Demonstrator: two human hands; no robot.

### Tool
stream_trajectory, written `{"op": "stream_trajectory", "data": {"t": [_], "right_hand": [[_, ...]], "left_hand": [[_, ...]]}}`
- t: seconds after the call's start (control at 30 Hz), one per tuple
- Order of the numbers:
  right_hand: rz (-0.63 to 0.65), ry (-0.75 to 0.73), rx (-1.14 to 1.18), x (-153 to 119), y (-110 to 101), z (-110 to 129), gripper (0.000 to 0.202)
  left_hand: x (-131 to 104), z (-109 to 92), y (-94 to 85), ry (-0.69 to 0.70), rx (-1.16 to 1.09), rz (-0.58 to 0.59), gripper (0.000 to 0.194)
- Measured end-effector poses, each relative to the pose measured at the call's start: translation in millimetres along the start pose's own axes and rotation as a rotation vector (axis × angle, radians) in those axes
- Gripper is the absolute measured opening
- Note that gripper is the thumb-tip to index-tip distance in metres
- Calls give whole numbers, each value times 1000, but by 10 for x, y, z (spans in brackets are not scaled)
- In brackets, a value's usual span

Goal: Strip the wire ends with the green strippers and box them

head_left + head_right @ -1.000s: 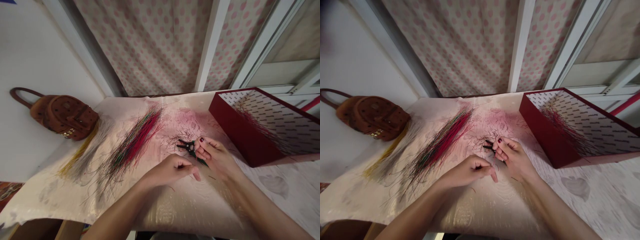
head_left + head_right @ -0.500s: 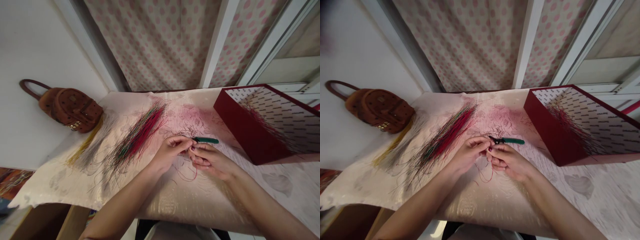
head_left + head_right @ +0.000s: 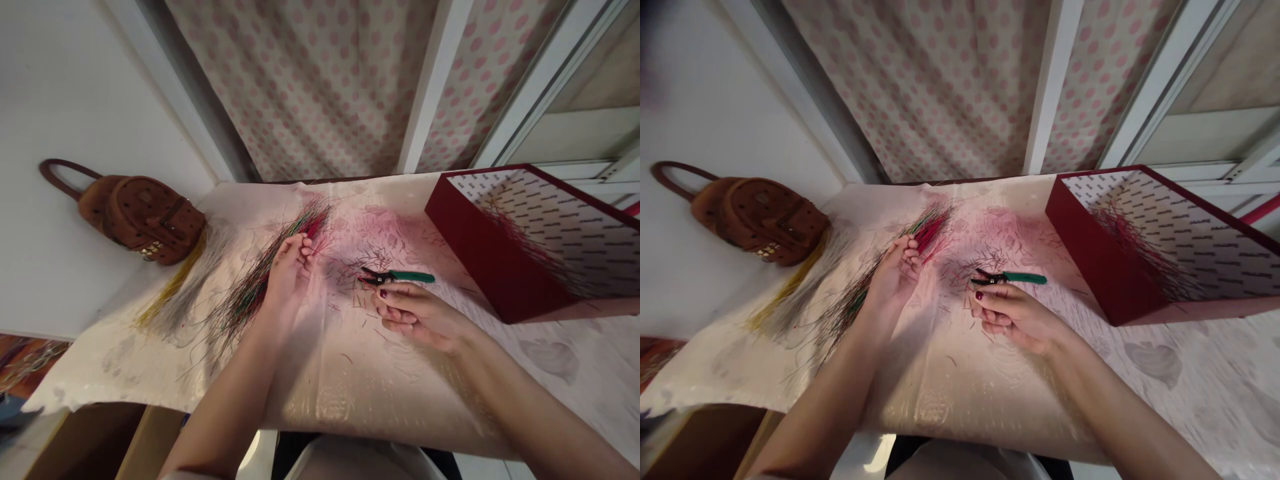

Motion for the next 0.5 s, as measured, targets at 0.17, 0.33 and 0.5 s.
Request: {"op": "stream_trajectory", "data": {"t": [0.17,0.33,0.5], "right_hand": [[5,-55,-99,7,-29,-31,21],[29,-77,-374,1,-31,9,33],[-238,-380,-880,-301,-112,504,37]], "left_hand": [[72,-1,-90,104,13,-72,11],[74,-19,-113,203,48,-93,23],[3,3,-9,148,216,32,40]]}}
Point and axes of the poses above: each hand's wrist, its own x-axis towards the middle knuckle, its own y-axis out of the palm, z = x × y, the point moved 2 cm from there along x, towards the middle knuckle, and after that the axes turned 3 degrees about -y, right-handed, at the moved point
